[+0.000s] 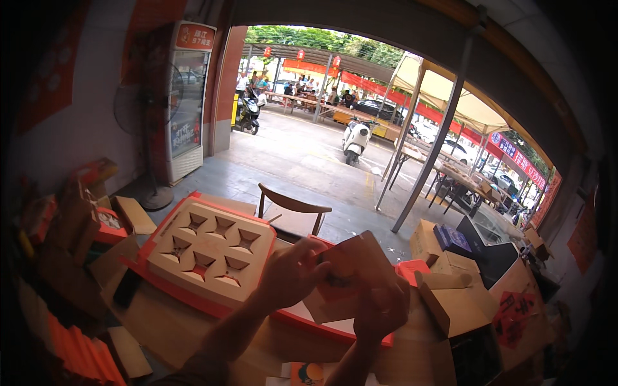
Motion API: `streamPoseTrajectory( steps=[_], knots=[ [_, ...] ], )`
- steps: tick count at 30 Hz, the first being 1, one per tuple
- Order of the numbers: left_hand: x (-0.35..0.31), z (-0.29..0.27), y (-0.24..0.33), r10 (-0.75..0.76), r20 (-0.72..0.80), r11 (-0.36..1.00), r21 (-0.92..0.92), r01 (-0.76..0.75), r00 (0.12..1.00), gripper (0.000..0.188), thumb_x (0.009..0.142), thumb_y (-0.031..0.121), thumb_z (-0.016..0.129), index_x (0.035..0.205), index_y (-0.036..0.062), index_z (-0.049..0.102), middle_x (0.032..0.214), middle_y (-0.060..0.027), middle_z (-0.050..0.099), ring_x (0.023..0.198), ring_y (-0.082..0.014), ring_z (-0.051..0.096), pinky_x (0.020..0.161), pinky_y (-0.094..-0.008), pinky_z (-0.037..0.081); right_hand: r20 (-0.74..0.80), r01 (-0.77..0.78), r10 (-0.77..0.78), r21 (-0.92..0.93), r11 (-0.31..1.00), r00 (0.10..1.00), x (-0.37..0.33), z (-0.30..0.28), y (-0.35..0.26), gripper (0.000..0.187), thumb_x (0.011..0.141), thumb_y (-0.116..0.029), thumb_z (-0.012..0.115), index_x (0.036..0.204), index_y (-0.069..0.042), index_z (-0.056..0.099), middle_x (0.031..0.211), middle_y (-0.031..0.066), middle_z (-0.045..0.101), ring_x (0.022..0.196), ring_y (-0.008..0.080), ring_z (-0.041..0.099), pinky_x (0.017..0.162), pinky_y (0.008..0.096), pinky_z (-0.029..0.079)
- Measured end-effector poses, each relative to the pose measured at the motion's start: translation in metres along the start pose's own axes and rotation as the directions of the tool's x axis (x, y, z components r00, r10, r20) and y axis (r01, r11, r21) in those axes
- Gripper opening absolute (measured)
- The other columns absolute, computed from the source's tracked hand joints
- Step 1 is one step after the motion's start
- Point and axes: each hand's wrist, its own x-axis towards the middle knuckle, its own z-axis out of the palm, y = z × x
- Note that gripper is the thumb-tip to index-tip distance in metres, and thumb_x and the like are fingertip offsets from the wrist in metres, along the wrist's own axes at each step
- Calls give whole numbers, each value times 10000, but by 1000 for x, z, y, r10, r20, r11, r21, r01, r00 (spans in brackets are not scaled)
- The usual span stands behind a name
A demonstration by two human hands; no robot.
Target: The person assembles small square paper boxes by folding flat pieces into shape and placing them into a red tray. The person repeats this process multiple times, handling each box individually and arranging them in the tray.
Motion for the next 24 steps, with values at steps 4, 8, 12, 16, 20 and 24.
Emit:
streamPoseTrajectory(
  steps=[4,8,12,16,20,24],
  knots=[
    [-4,4,-9,-16,14,1000,17,16,1000,288,878,281,740,861,40,583,677,-88,591,611,-169,587,561,-321,468,-174,-87,110,136,987,979,-4,18,11,521,803,-171,803,1230,1,558,1122,163,650,991,291,642,818,379,533],
    [-4,4,-5,-59,-120,997,47,65,991,297,871,265,751,813,41,565,648,-60,559,569,-129,511,531,-294,437,76,-402,531,746,532,844,6,21,-11,489,829,-133,774,1241,48,582,1123,144,673,995,222,646,835,342,534],
    [-3,5,-12,-18,-116,986,-164,-2,993,228,865,217,752,834,49,602,640,-2,566,581,-49,501,519,-248,420,292,-590,513,424,688,808,-18,7,18,306,866,-93,711,1131,49,656,1036,108,695,930,159,641,817,305,523],
    [-3,5,-2,42,-113,996,-78,-51,993,246,839,213,781,849,48,598,643,10,561,586,-42,498,525,-238,423,220,-407,351,311,859,910,-6,10,-10,198,905,-113,648,1035,35,664,973,60,666,894,128,599,789,281,500],
    [-8,22,1,45,-229,998,-41,-56,972,263,819,205,795,893,42,602,639,21,557,583,-37,503,521,-229,425,140,-315,283,369,874,949,-5,9,-7,205,876,-9,648,1065,61,683,884,84,721,798,113,646,713,255,518],
    [-14,24,-5,145,-181,983,-86,-162,973,271,872,233,765,957,51,584,718,-33,604,620,-87,557,572,-265,477,56,-400,396,116,909,916,-23,-11,15,301,976,-247,587,1033,38,663,894,103,697,782,176,646,724,319,521]
  ],
)
